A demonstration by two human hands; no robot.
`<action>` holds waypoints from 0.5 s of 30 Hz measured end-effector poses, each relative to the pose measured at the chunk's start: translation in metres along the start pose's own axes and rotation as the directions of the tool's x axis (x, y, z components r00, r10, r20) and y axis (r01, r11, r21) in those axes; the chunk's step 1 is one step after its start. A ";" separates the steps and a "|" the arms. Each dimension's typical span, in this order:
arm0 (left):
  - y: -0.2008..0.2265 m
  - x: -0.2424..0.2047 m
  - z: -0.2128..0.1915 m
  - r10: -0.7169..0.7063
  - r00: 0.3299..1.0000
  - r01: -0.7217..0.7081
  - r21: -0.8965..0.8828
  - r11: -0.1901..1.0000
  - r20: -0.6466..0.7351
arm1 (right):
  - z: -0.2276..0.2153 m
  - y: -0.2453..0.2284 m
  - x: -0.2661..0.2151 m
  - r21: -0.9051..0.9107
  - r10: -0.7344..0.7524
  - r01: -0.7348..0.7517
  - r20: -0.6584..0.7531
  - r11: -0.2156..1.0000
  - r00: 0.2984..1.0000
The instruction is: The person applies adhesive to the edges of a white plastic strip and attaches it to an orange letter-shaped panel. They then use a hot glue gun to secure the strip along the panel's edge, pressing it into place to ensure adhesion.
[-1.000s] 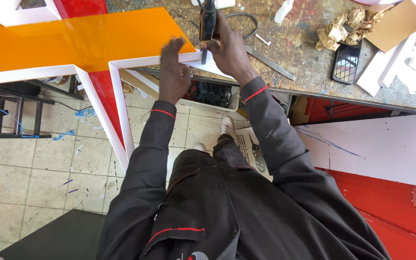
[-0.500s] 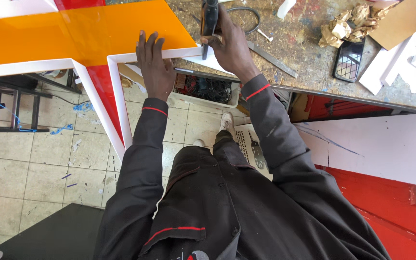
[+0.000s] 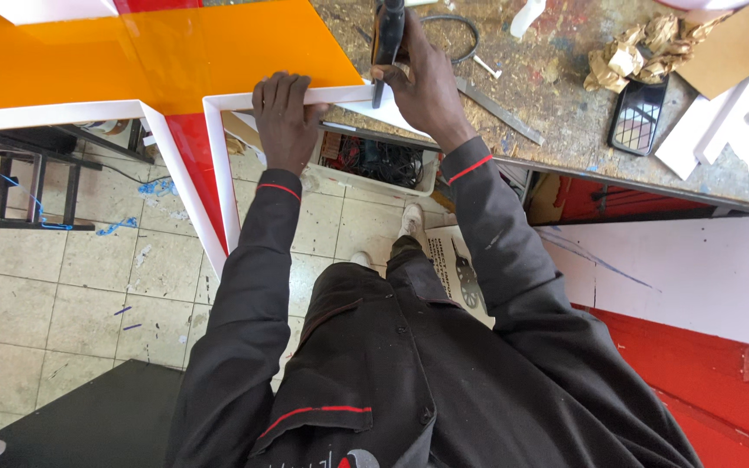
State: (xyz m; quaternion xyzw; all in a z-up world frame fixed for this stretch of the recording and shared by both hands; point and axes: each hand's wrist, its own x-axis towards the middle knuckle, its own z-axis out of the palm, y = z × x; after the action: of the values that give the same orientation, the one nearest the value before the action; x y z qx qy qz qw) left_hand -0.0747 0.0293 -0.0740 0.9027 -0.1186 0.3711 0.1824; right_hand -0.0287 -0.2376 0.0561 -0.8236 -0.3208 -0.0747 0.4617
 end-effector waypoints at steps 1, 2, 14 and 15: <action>0.004 0.002 0.000 -0.005 0.999 0.006 0.031 1.000 -0.038 | 0.000 0.000 -0.001 -0.003 0.013 -0.013 0.013 1.000 1.000; 0.005 0.002 0.005 -0.004 0.999 0.005 0.032 0.999 -0.041 | 0.000 0.000 0.000 -0.003 0.010 -0.010 0.013 1.000 1.000; 0.007 -0.029 -0.035 -0.208 0.951 0.226 0.053 0.973 -0.229 | 0.002 0.004 -0.002 -0.002 -0.030 0.030 0.012 1.000 0.999; 0.023 -0.031 -0.045 -0.378 0.878 0.367 -0.096 0.925 -0.292 | 0.001 0.001 0.000 0.002 0.007 -0.007 0.010 1.000 1.000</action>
State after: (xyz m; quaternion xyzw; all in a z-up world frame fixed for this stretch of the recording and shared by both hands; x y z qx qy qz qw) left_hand -0.1329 0.0298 -0.0611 0.8366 0.0797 0.4619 0.2837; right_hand -0.0281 -0.2369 0.0548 -0.8246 -0.3203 -0.0684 0.4613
